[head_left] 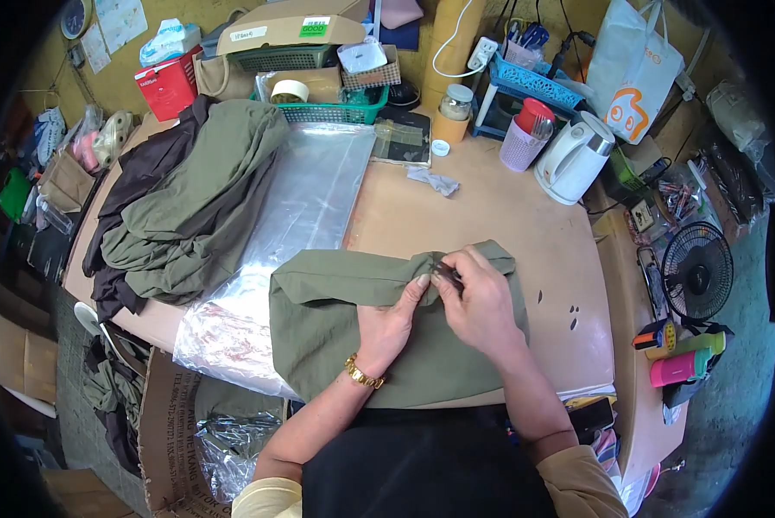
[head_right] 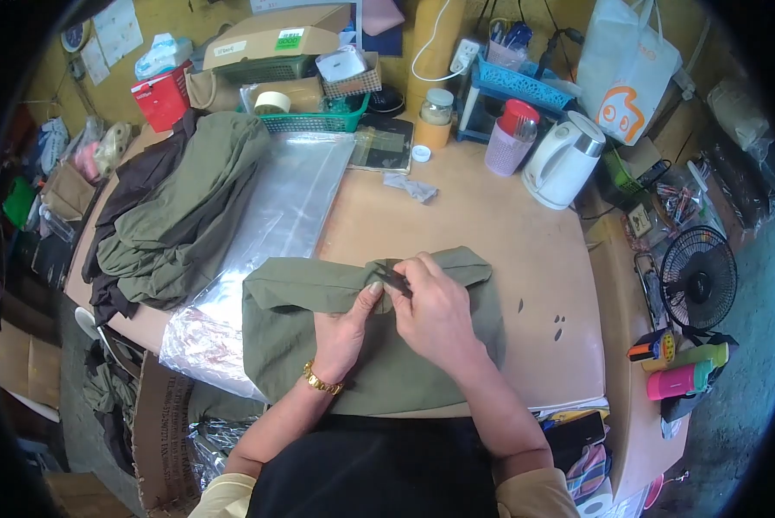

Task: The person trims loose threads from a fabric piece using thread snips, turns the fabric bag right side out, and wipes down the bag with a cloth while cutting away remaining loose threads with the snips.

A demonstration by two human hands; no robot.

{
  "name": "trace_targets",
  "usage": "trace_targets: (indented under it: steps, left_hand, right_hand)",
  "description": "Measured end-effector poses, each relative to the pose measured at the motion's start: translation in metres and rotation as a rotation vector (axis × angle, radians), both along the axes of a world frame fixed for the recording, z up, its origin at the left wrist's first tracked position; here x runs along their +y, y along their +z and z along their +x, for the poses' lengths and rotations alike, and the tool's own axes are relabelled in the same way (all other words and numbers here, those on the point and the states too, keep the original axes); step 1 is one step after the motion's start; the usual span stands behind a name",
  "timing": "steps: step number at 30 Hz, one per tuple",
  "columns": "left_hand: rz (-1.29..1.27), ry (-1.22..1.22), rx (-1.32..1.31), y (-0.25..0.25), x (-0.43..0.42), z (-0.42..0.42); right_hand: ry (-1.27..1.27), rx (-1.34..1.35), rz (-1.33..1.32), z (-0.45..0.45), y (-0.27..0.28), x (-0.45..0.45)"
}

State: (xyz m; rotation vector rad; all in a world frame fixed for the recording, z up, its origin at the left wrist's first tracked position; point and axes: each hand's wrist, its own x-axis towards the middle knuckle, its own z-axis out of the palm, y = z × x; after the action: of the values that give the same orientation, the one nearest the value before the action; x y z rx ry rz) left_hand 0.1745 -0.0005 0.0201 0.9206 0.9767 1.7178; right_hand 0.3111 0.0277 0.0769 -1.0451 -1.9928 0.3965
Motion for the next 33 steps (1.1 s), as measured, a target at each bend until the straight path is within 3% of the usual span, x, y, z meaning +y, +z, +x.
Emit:
trace_targets:
  steps: [3, 5, 6, 8, 12, 17, 19, 20, 22, 24, 26, 30, 32, 33]
  left_hand:
    - [0.041, 0.009, 0.018, -0.009, 0.002, 0.001]
    - [0.052, -0.001, 0.005, -0.008, 0.002, 0.0]
    - [0.058, -0.036, -0.025, -0.002, 0.0, 0.001]
    - [0.062, -0.069, -0.057, 0.008, -0.003, 0.003]
    - [0.064, -0.186, -0.089, 0.023, -0.005, 0.004]
    - [0.018, -0.121, 0.001, 0.019, -0.002, -0.001]
    - [-0.151, -0.142, -0.223, 0.001, 0.01, -0.016]
    - [-0.148, -0.139, -0.223, 0.003, 0.01, -0.015]
    - [-0.164, -0.214, -0.411, 0.007, 0.003, -0.011]
    - [-0.157, -0.267, -0.404, 0.002, 0.0, -0.008]
    - [-0.158, -0.373, -0.422, -0.008, 0.001, -0.008]
    - [-0.259, -0.409, -0.29, -0.005, -0.003, -0.032]
    - [-0.321, -0.93, 0.32, 0.017, -0.011, -0.059]
    - [-0.313, -0.935, 0.538, 0.043, -0.02, -0.066]
  right_hand:
    - [-0.048, -0.116, 0.022, 0.0, -0.005, 0.001]
    - [0.195, 0.273, -0.581, 0.006, -0.005, 0.006]
    - [0.197, 0.273, -0.579, 0.01, -0.004, 0.006]
    - [0.484, 0.936, -1.145, 0.019, -0.001, 0.003]
    - [0.735, 1.246, -1.182, 0.024, -0.008, 0.004]
    - [0.727, 1.23, -1.186, 0.036, 0.001, 0.0]
    - [1.256, 1.255, -0.793, 0.051, 0.022, 0.006]
    - [1.259, 1.252, -0.794, 0.051, 0.03, 0.009]
    - [0.486, 0.92, -0.669, 0.052, 0.038, 0.012]
    - [0.407, 0.785, -0.751, 0.034, 0.034, 0.027]
    - [0.26, 0.35, -0.786, 0.016, 0.023, 0.037]
    - [0.274, 0.191, -0.662, 0.014, 0.004, 0.044]
    - [0.157, 0.149, -0.736, 0.015, 0.01, 0.044]
    - [0.152, 0.153, -0.737, 0.015, 0.007, 0.047]
